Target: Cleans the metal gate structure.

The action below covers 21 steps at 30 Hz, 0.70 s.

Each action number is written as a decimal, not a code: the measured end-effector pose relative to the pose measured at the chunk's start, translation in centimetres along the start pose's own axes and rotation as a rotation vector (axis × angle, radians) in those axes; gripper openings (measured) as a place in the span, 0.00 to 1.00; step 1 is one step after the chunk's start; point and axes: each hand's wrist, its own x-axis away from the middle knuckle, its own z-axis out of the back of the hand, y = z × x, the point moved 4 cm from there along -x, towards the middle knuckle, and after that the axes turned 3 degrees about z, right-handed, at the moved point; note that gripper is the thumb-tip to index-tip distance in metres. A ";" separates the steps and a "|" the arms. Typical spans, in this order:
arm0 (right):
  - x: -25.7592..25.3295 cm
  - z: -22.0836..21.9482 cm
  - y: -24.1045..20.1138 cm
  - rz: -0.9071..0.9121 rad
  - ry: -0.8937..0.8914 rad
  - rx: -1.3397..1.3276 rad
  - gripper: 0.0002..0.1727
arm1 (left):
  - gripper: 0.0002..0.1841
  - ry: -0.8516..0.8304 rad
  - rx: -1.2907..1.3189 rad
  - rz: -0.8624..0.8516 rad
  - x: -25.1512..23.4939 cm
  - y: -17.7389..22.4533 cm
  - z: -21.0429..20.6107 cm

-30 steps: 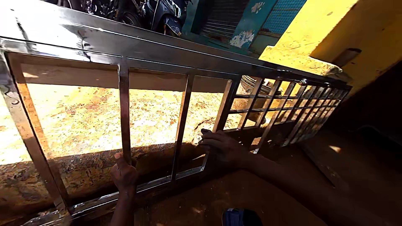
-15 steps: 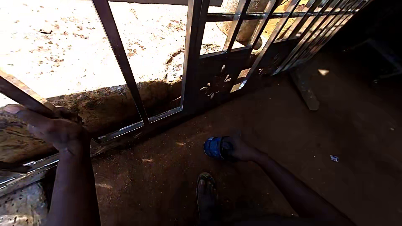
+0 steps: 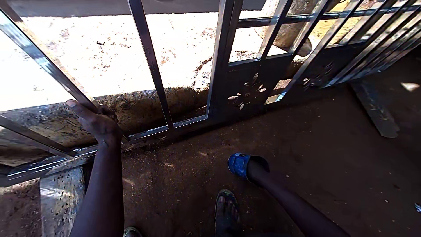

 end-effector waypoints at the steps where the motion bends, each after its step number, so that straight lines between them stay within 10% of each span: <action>1: -0.5 -0.3 0.4 -0.021 0.030 0.043 0.29 | 0.30 0.003 0.008 0.002 0.0 0.1 0.0; 21: -2.8 -2.1 -5.6 0.122 -0.028 0.281 0.29 | 0.33 0.047 0.009 -0.039 0.2 0.6 -0.5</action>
